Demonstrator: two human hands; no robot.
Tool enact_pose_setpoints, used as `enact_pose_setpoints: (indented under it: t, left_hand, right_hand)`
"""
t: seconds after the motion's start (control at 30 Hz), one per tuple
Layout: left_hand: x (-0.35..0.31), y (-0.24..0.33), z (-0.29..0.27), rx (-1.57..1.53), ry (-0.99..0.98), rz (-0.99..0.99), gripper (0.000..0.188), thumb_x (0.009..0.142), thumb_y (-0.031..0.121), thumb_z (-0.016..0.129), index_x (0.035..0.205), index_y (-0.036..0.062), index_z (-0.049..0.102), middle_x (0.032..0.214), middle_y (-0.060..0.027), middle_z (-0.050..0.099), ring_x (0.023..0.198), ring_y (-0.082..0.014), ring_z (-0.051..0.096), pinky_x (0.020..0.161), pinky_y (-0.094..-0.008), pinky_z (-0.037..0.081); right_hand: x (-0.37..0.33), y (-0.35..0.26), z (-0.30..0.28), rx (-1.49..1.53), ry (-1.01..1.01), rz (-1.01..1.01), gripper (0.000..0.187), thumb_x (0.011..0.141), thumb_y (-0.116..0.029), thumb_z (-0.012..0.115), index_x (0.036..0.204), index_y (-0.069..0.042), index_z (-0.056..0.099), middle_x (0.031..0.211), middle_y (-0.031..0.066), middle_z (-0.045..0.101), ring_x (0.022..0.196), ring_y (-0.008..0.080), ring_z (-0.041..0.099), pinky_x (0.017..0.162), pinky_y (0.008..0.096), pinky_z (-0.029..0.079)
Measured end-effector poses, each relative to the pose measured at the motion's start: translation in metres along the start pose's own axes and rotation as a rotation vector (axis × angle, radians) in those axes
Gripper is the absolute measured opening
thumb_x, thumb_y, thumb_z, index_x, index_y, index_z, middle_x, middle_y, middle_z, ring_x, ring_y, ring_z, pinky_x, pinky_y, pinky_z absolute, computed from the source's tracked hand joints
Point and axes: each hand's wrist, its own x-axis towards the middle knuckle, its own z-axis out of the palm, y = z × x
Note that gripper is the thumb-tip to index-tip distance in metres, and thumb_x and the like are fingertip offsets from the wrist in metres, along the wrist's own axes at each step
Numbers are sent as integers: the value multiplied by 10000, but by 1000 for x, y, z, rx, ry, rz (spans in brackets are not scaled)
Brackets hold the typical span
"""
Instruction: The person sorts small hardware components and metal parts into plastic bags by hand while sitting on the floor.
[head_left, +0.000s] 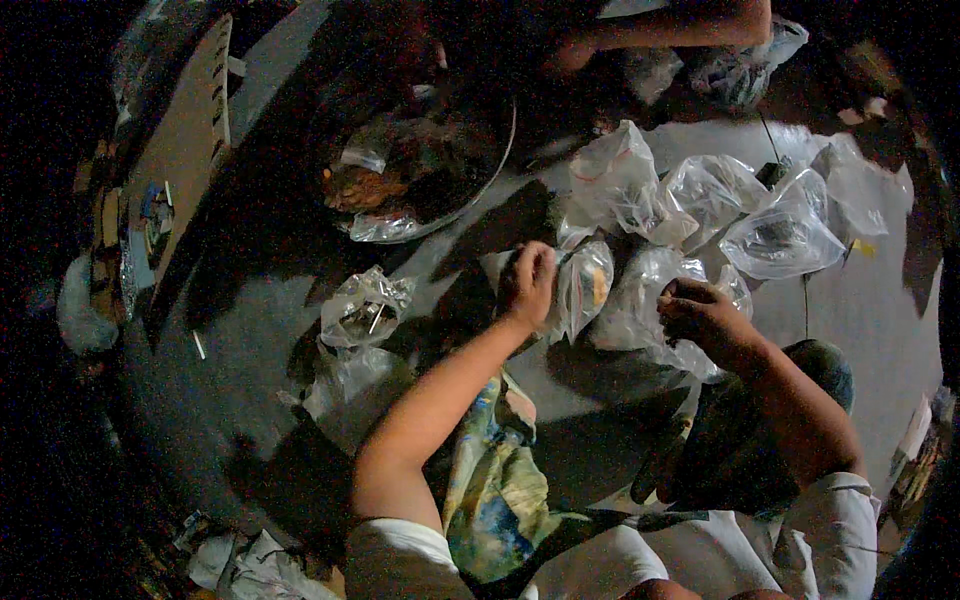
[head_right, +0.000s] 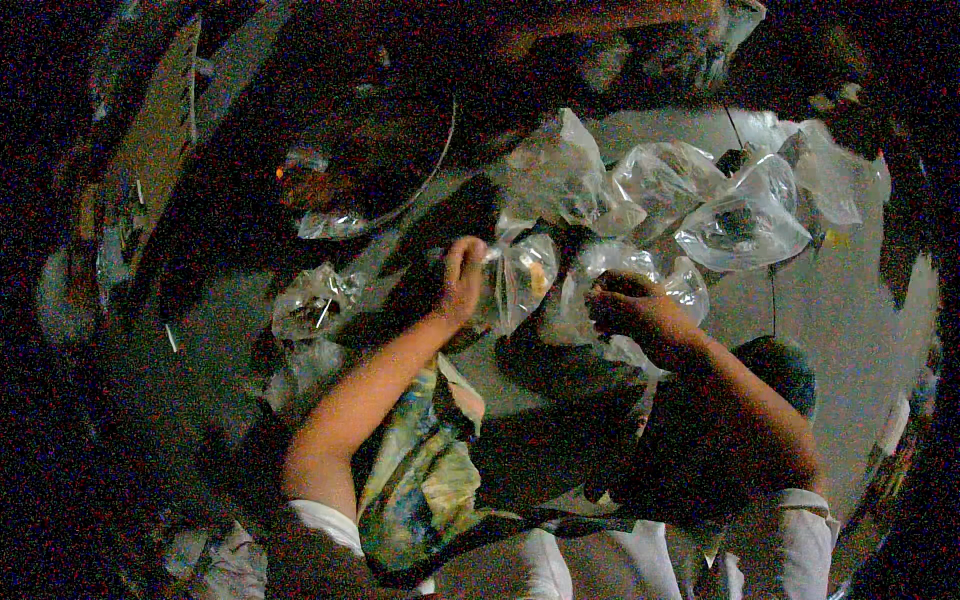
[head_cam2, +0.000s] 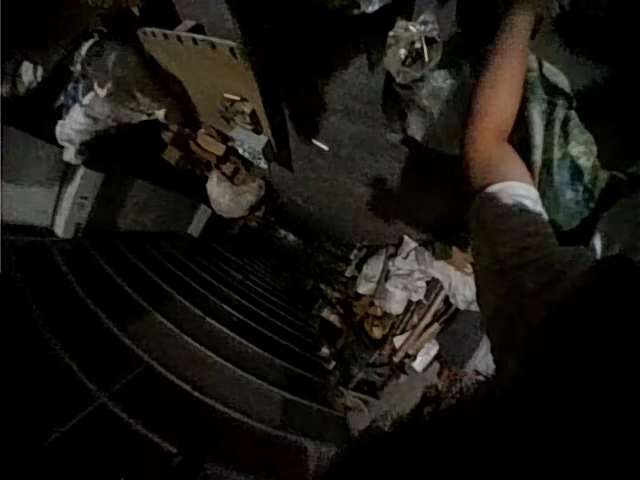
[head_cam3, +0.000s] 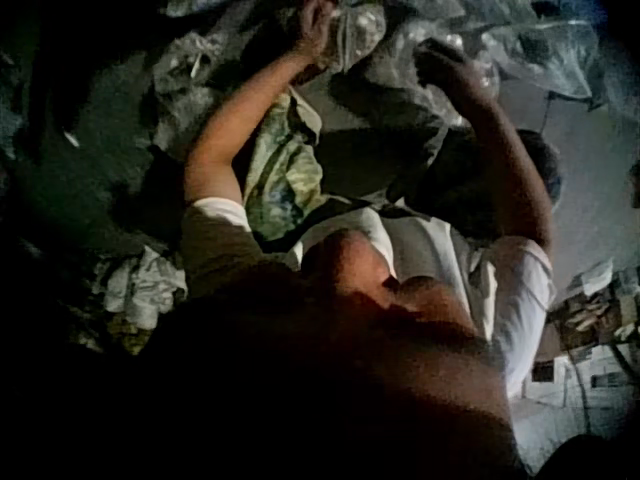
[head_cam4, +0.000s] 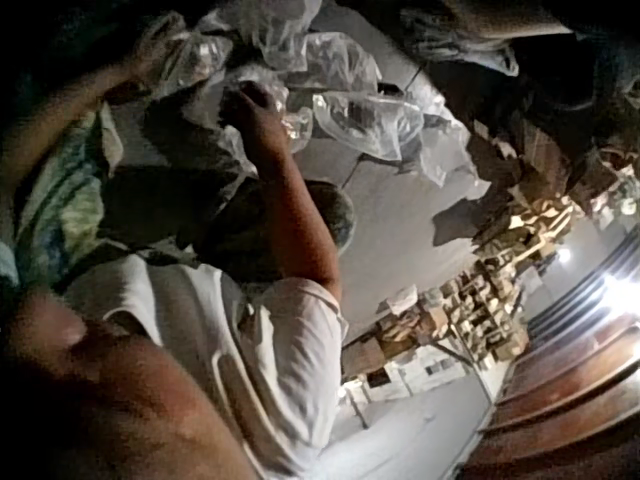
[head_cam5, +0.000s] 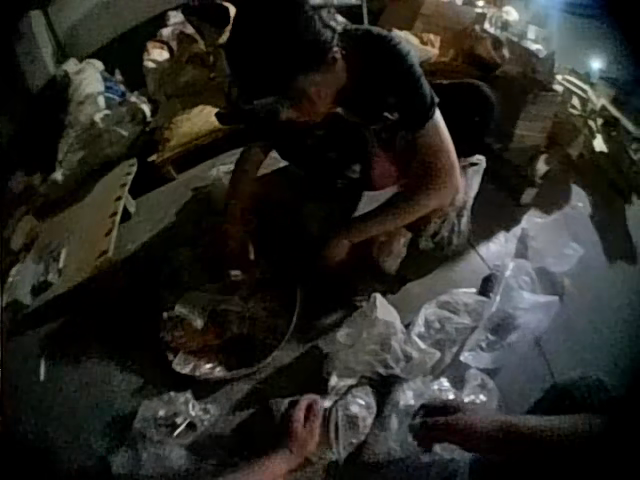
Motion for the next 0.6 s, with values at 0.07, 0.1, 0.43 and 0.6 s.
enact_pose_setpoints:
  t: [0.07, 0.1, 0.43, 0.6]
  left_hand:
    - [28, -15, -10, 246, 15, 10, 223, 873, 204, 459, 988, 16, 493, 988, -137, 510, 874, -288, 499, 752, -352, 392]
    - [44, -36, -23, 548, -11, 22, 280, 859, 177, 468, 1076, 1, 460, 1129, -145, 432, 990, -299, 455, 827, -350, 374]
    - [128, -60, -10, 1302, -384, -244, 668, 770, 27, 534, 1314, -39, 151, 1373, -172, 179, 1227, -309, 283, 1003, -377, 281]
    - [131, -83, -11, 1852, -486, 151, 520, 761, 33, 550, 1237, -38, 351, 1248, -151, 391, 1184, -269, 341, 933, -343, 346]
  right_hand:
    - [0, 0, 3, 16, 21, 9, 133, 823, -167, 571, 857, -65, 493, 741, 1, 508, 652, 115, 505, 594, 263, 424]
    - [0, -1, 11, 9, 21, 15, 134, 821, -165, 574, 859, -66, 493, 745, 2, 511, 654, 115, 506, 595, 261, 424]
    - [-4, 19, -34, 189, 144, 25, 103, 815, -155, 570, 815, -74, 508, 721, 8, 513, 629, 123, 504, 563, 262, 408]
    - [-14, 15, -32, 227, 278, 46, 119, 804, -168, 580, 802, -78, 502, 707, 4, 500, 636, 126, 498, 572, 260, 395]
